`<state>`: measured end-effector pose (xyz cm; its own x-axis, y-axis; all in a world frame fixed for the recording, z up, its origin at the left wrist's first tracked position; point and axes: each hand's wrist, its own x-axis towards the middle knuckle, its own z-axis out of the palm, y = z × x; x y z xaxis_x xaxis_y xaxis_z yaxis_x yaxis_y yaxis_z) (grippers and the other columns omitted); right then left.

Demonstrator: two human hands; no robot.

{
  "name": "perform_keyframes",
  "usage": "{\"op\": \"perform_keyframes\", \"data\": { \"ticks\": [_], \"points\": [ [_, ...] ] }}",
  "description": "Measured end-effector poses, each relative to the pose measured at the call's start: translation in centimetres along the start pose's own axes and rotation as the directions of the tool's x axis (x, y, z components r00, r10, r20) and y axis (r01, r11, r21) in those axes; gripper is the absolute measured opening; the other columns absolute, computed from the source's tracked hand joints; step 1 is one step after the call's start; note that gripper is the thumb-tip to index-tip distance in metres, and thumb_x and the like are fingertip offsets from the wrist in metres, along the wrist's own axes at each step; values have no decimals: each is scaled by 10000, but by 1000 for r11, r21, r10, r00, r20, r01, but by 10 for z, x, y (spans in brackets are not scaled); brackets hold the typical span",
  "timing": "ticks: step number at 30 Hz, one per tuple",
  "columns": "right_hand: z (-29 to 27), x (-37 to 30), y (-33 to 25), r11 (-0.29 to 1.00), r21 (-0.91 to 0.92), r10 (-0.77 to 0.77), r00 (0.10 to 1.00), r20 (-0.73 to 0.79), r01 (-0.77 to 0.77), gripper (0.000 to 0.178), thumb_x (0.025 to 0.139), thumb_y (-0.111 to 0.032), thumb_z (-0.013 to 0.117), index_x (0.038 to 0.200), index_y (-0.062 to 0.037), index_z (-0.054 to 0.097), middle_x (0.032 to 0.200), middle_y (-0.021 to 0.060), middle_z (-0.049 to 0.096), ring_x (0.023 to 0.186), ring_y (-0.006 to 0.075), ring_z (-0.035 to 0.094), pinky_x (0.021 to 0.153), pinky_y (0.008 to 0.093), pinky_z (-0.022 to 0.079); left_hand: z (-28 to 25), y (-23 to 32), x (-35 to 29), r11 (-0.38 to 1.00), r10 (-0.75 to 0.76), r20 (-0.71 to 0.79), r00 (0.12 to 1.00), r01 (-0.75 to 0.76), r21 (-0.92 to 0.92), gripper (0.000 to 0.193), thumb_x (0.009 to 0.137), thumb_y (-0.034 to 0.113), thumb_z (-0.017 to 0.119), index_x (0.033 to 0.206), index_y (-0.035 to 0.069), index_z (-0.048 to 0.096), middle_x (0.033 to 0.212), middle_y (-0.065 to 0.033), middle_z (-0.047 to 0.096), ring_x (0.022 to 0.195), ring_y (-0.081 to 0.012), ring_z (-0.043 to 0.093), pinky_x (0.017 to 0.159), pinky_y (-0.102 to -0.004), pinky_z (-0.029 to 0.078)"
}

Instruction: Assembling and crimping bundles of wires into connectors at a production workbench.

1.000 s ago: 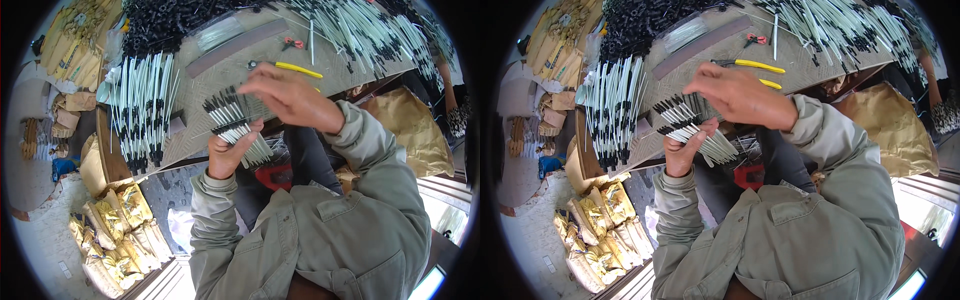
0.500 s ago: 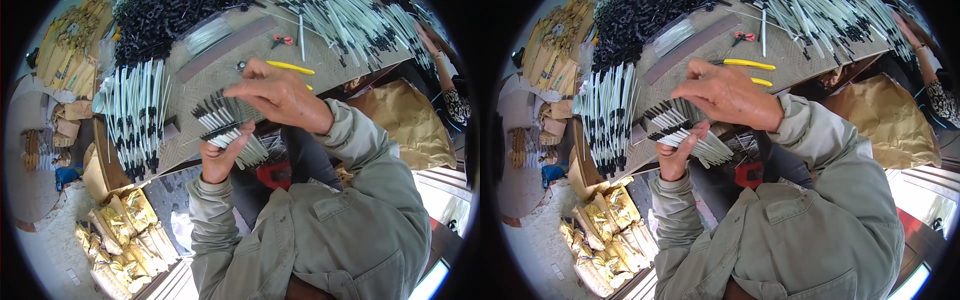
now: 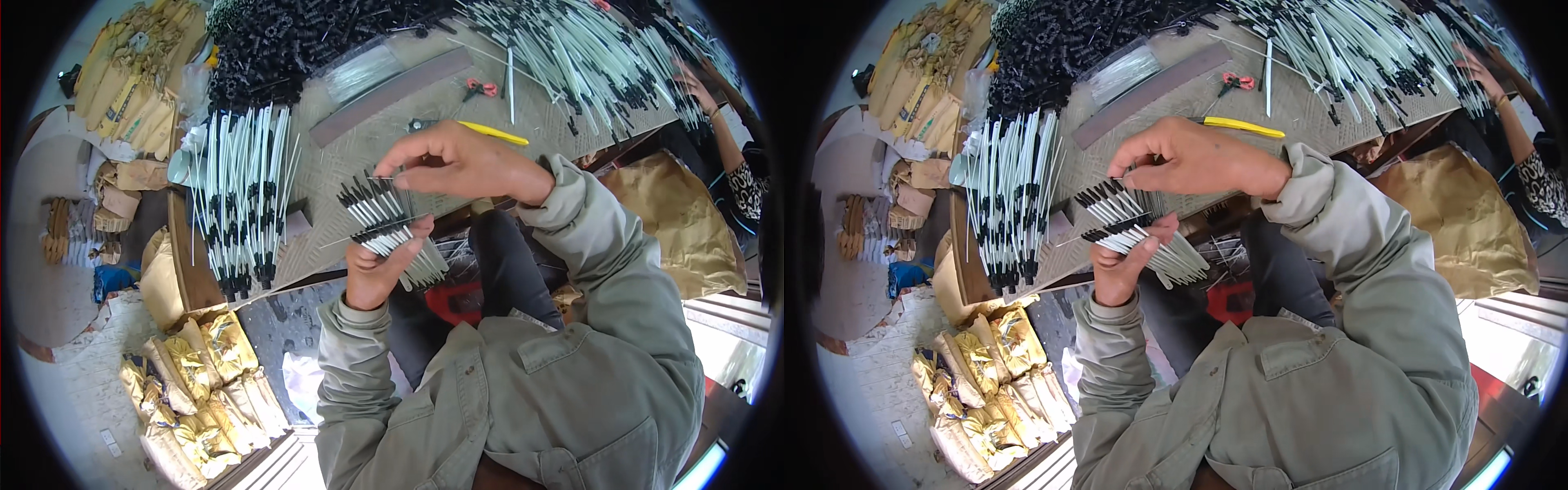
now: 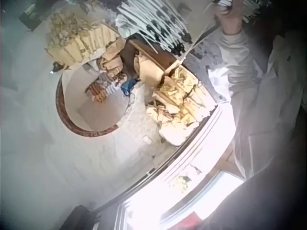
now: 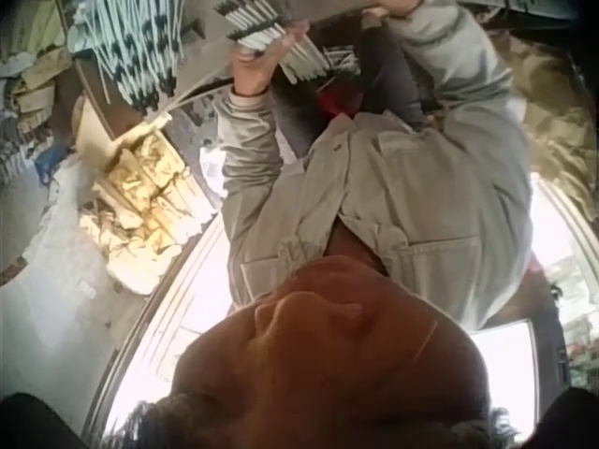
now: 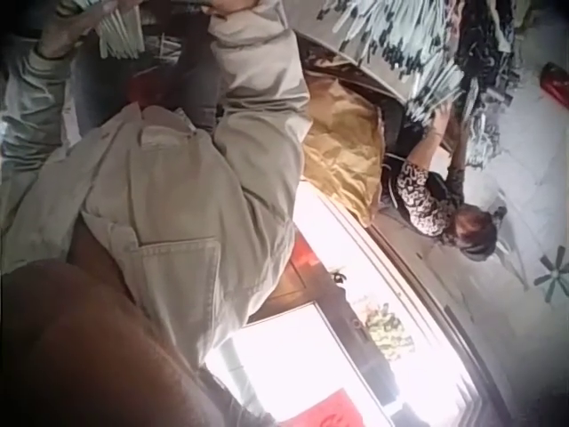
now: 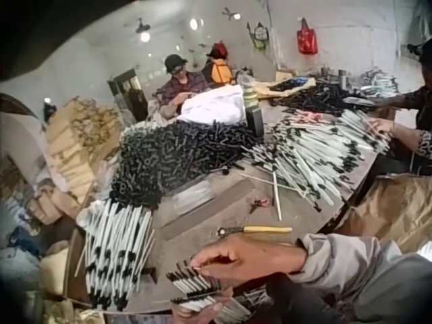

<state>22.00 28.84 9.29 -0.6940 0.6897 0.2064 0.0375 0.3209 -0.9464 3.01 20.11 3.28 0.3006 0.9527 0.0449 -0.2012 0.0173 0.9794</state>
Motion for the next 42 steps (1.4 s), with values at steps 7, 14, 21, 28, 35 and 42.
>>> {"op": "perform_keyframes", "data": {
  "ticks": [7, 14, 21, 28, 35, 42],
  "points": [
    [-10, 10, 6, 979, 201, 1, 988, 156, -32, 231, 844, -56, 554, 1066, -8, 599, 865, 3, 626, 741, 19, 510, 633, 194, 412, -5, 1, 2, 1000, -5, 25, 1000, 5, -15, 217, 811, -37, 571, 1026, -58, 590, 1018, -159, 624, 958, -206, 594, 877, -326, 453],
    [-9, 7, -13, 998, -13, 67, 991, 114, -66, 198, 833, -45, 562, 1015, 7, 621, 821, 14, 637, 701, 28, 518, 604, 197, 413, -3, 0, -1, 1000, 16, 39, 999, -15, -22, 214, 811, -52, 564, 1022, -54, 596, 1019, -141, 626, 965, -195, 591, 877, -320, 452],
    [-10, 10, -23, 916, -380, -105, 991, 77, 127, 172, 795, -45, 601, 958, -3, 636, 685, 68, 631, 595, 55, 533, 516, 223, 392, -3, 3, 0, 1000, 12, 31, 999, -12, 14, 139, 823, -8, 564, 933, -65, 626, 943, -168, 637, 991, -283, 584, 888, -377, 447],
    [0, 7, 7, 987, 123, -98, 995, -19, 100, 144, 799, -51, 617, 935, -8, 639, 732, 8, 624, 612, 25, 488, 524, 208, 368, -8, -1, 2, 999, 32, 86, 996, -31, -12, 173, 817, -27, 564, 980, -49, 619, 990, -152, 630, 989, -237, 582, 884, -348, 447],
    [0, 7, -5, 995, -67, -71, 997, 25, 72, 139, 805, -42, 605, 941, -32, 632, 631, -42, 518, 561, 16, 405, 494, 207, 306, -10, -2, 2, 998, 57, 113, 992, -53, -43, 196, 823, -39, 554, 1013, -41, 604, 1024, -134, 623, 986, -200, 581, 885, -328, 445],
    [5, 10, -6, 984, -142, -106, 994, 3, 106, 60, 801, -54, 604, 847, -17, 588, 581, -31, 480, 525, 30, 379, 463, 223, 289, -10, -1, 1, 998, 44, 109, 993, -40, -38, 203, 823, -42, 556, 1020, -44, 604, 1029, -131, 623, 983, -190, 580, 891, -314, 439]
  ]
}}
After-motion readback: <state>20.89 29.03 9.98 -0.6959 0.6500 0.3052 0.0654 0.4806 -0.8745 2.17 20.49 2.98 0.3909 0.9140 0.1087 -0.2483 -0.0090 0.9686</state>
